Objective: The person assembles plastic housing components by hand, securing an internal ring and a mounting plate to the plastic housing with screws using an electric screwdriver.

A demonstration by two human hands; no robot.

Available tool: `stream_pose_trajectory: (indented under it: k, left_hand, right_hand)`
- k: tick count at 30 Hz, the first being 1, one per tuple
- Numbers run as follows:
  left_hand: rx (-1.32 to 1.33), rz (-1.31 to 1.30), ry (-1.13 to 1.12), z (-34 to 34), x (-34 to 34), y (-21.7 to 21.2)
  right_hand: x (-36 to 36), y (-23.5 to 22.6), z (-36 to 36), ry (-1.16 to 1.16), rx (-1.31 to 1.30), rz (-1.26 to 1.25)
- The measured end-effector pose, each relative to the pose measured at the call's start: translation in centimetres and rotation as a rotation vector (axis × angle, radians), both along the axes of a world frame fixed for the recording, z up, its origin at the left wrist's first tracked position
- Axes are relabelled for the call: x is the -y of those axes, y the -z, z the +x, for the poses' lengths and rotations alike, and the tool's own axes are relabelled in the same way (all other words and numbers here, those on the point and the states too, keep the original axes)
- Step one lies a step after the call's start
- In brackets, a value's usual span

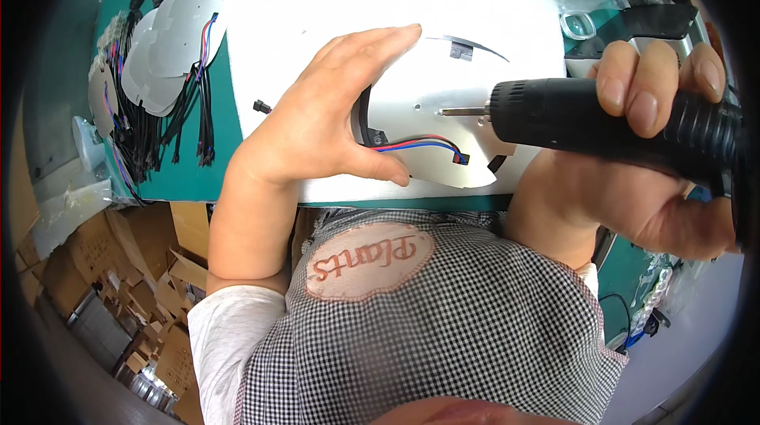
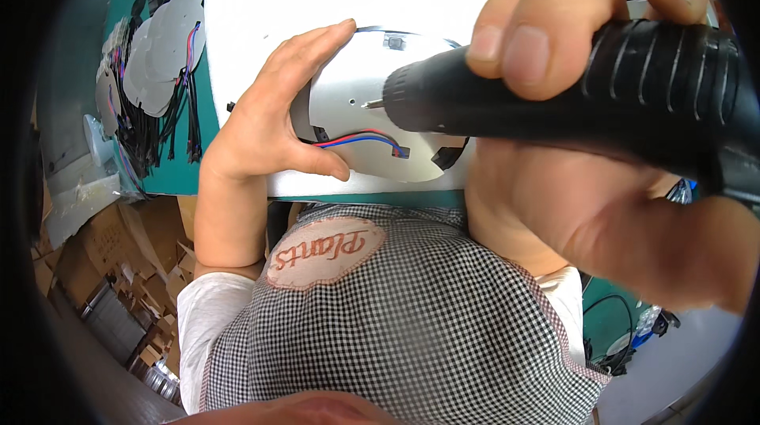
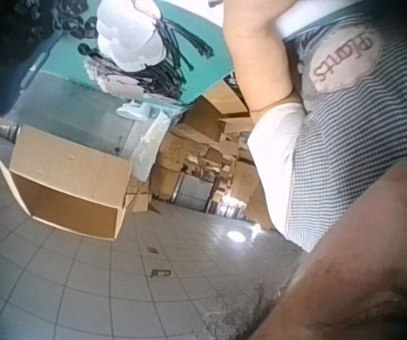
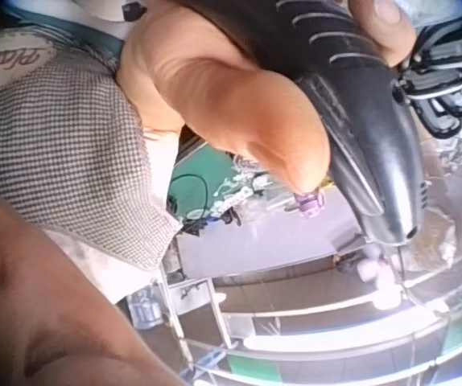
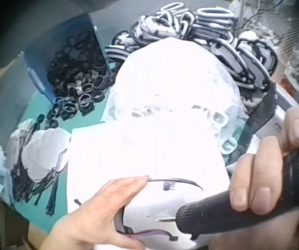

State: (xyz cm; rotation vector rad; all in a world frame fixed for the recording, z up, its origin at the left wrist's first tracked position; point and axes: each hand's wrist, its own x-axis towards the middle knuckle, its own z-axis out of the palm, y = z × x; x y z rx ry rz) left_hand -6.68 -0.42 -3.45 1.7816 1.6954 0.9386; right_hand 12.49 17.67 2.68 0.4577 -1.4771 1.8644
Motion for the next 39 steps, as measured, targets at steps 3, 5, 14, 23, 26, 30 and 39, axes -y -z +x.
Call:
stream_pose_trajectory:
  k: [3, 5, 14, 23, 26, 30, 39]
  left_hand:
    - [0.008, -0.001, 0.011, 0.1, -0.3, -0.5]
    - [0.014, -0.028, -0.006, 0.0, -0.1, -0.5]
    - [0.027, -0.050, -0.026, 0.1, 0.2, -0.6]
    - [0.030, -0.034, -0.042, 0.5, 0.4, -0.3]
    - [0.015, -0.035, -0.062, 0.6, 0.7, 0.0]
    - [-0.006, -0.010, -0.057, 0.5, 0.5, 0.1]
    - [0.013, 0.050, -0.135, 0.6, 2.0, 1.2]
  right_hand:
    - [0.2, 0.1, -0.6, -0.008, 0.016, 0.026]
    - [0.2, 0.1, -0.7, -0.036, 0.019, 0.039]
    - [-0.9, 1.4, -1.0, -0.083, 0.017, 0.203]
    - [4.0, 0.3, -2.7, 0.204, 0.007, 0.169]
    - [3.4, 1.0, -3.2, 0.143, 0.006, 0.287]
    - [3.8, 2.2, -3.0, 0.319, 0.067, 0.110]
    - [2.9, -0.8, -0.7, 0.361, -0.178, -0.261]
